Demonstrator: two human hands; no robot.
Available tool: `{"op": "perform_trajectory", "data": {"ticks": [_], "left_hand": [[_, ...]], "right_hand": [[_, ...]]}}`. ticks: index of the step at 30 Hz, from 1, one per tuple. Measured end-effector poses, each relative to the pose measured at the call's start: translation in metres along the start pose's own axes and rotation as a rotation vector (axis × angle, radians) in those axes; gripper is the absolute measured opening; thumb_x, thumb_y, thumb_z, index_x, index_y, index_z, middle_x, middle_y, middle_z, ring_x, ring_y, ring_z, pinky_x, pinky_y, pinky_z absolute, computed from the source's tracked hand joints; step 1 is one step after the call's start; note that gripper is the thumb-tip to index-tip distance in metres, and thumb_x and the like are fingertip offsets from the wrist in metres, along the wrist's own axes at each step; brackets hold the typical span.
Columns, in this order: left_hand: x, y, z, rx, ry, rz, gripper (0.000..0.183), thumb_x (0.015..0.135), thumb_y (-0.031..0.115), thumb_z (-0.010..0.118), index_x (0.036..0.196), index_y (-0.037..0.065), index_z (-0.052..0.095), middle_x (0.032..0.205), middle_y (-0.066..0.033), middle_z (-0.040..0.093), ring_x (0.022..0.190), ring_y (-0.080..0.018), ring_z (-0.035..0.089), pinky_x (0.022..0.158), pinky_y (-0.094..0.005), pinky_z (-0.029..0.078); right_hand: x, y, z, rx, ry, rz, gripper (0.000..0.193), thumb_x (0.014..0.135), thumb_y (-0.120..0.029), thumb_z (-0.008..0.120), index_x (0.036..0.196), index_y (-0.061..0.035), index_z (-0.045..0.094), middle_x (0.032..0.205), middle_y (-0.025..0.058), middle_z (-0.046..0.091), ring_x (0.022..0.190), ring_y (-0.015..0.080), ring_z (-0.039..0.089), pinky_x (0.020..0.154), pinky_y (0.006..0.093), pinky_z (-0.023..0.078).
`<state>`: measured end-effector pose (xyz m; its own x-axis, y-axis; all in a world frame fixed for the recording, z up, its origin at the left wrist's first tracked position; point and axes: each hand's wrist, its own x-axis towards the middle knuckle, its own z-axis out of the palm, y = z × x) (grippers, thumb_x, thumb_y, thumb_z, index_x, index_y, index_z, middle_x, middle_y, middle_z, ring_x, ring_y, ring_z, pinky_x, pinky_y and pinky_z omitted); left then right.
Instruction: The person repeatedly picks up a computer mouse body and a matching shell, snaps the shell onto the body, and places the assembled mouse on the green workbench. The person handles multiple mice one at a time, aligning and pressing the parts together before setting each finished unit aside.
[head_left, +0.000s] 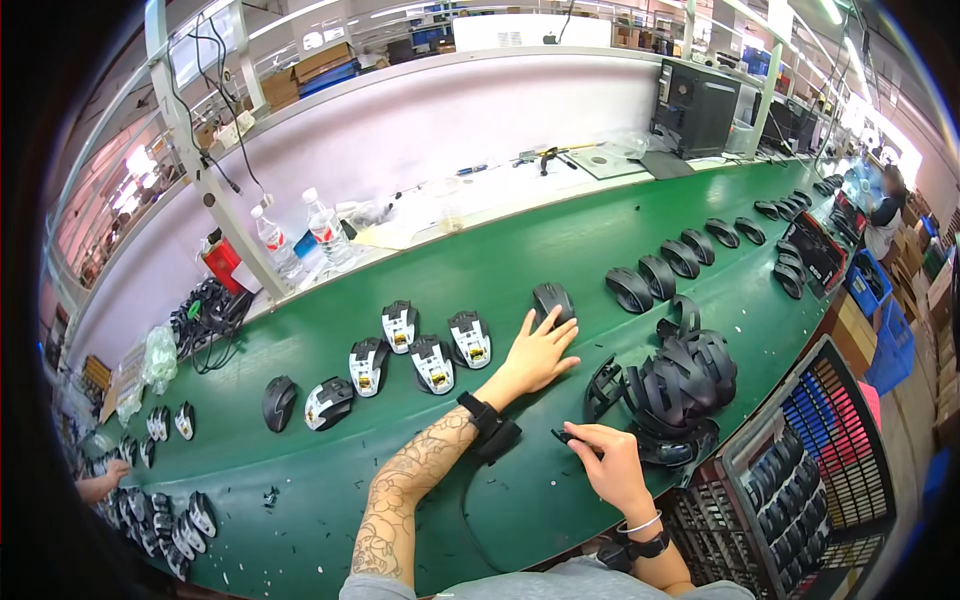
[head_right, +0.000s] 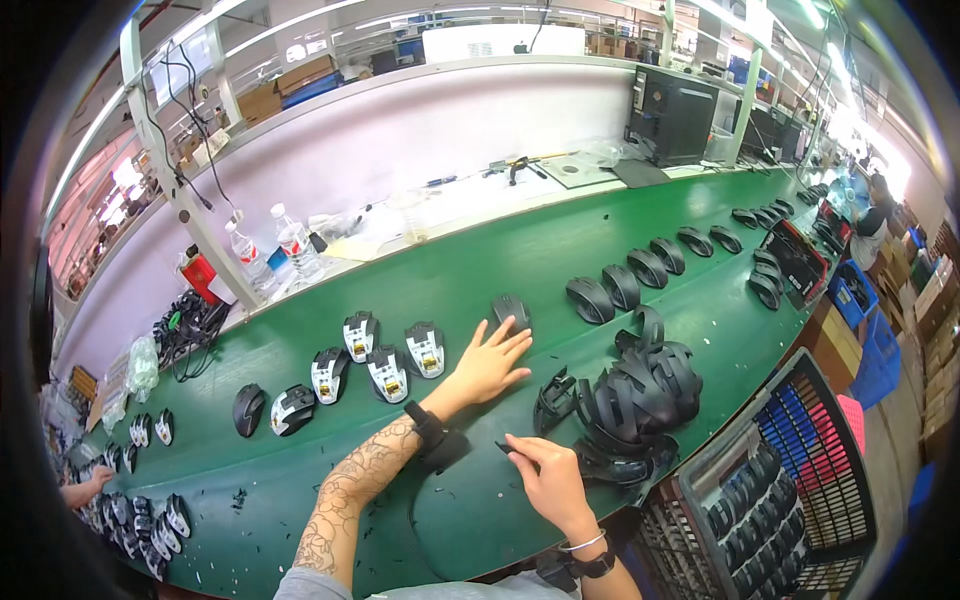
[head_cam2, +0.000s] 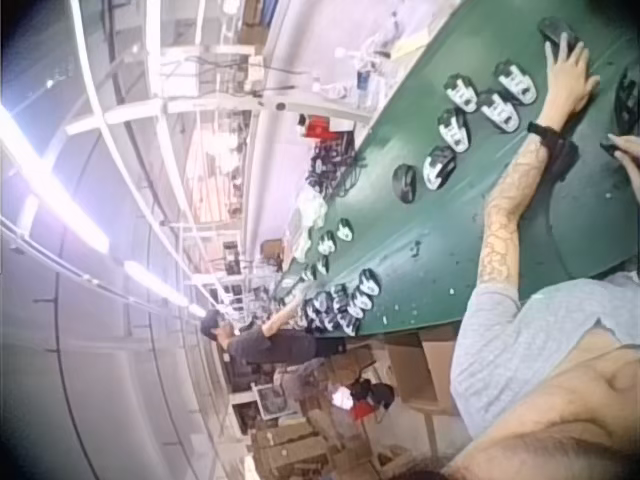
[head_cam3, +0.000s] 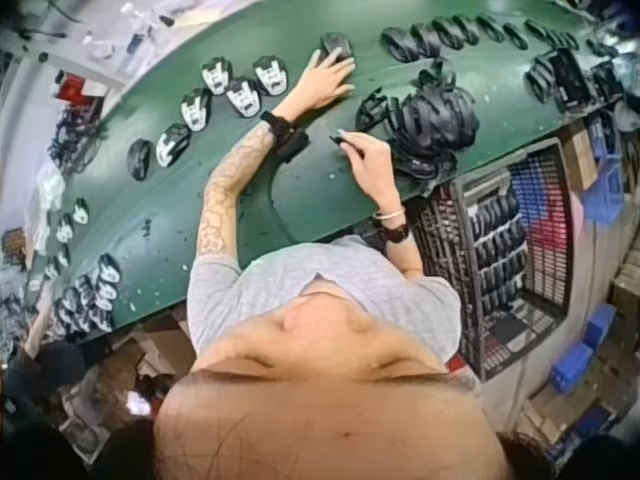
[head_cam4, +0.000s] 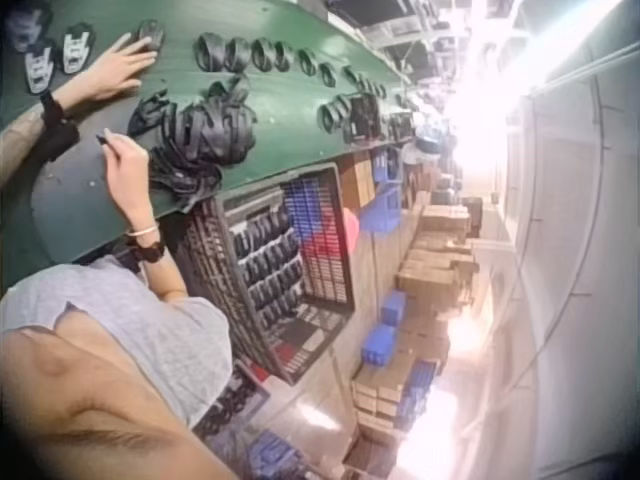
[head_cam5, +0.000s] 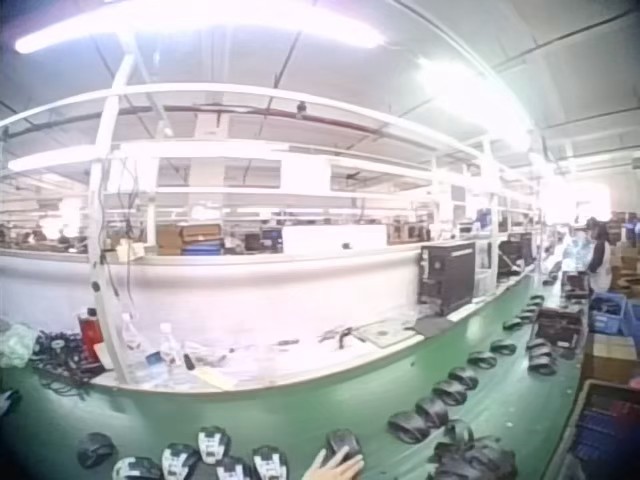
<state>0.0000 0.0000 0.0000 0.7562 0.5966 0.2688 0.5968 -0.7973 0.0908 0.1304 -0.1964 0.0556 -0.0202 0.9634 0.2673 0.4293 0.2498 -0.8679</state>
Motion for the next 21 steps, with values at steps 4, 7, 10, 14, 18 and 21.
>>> {"op": "perform_trajectory", "data": {"ticks": [4,7,10,14,18,21], "left_hand": [[-0.031,0.034,-0.050,-0.558,0.179,-0.048,0.040,0.096,0.032,0.046,0.122,0.002,0.053,0.129,-0.0154,0.050,0.126,-0.0292,0.042,0.105,-0.0440,0.031],[-0.070,0.056,-0.077,-1.253,0.023,-0.242,0.029,0.097,0.024,0.048,0.106,0.000,0.060,0.099,-0.0102,0.064,0.092,-0.0173,0.060,0.084,-0.0326,0.046],[-0.106,0.065,-0.084,-1.526,0.007,-0.428,0.020,0.094,0.020,0.056,0.101,0.002,0.062,0.098,-0.0067,0.063,0.090,-0.0127,0.059,0.080,-0.0307,0.048],[-0.134,0.068,-0.095,-1.644,0.100,-0.651,0.015,0.093,0.018,0.059,0.099,0.004,0.062,0.100,-0.0051,0.064,0.091,-0.0128,0.060,0.079,-0.0315,0.050],[-0.153,0.070,-0.101,-1.733,0.243,-0.902,0.011,0.092,0.016,0.060,0.094,0.005,0.061,0.100,-0.0050,0.064,0.091,-0.0141,0.061,0.079,-0.0335,0.052],[-0.159,0.071,-0.103,-1.769,0.356,-0.970,0.010,0.092,0.016,0.060,0.092,0.005,0.060,0.099,-0.0055,0.064,0.090,-0.0144,0.061,0.077,-0.0343,0.053]], "right_hand": [[0.001,-0.007,-0.004,0.259,-0.032,0.215,0.023,0.084,-0.004,0.065,0.106,-0.0010,0.068,0.096,0.0121,0.070,0.081,0.0125,0.064,0.074,0.0268,0.051],[0.009,0.001,-0.004,0.385,-0.051,0.191,0.024,0.084,-0.003,0.064,0.108,0.0030,0.067,0.096,0.0110,0.070,0.085,0.0119,0.064,0.076,0.0231,0.049],[0.020,0.002,0.002,0.778,-0.174,0.340,0.025,0.087,-0.001,0.062,0.111,0.0048,0.065,0.097,0.0108,0.068,0.087,0.0133,0.064,0.073,0.0233,0.051],[0.026,0.002,0.018,0.819,-0.273,0.398,0.031,0.086,-0.002,0.063,0.116,0.0058,0.061,0.103,0.0121,0.067,0.091,0.0142,0.063,0.078,0.0249,0.053],[0.022,-0.004,0.034,0.755,-0.293,0.230,0.060,0.077,-0.006,0.075,0.130,0.0033,0.049,0.121,0.0128,0.058,0.107,0.0189,0.057,0.086,0.0333,0.052],[0.017,-0.026,0.036,0.317,-0.289,0.018,0.070,0.072,-0.008,0.079,0.134,0.0002,0.046,0.121,0.0122,0.057,0.107,0.0225,0.058,0.087,0.0354,0.052]]}}
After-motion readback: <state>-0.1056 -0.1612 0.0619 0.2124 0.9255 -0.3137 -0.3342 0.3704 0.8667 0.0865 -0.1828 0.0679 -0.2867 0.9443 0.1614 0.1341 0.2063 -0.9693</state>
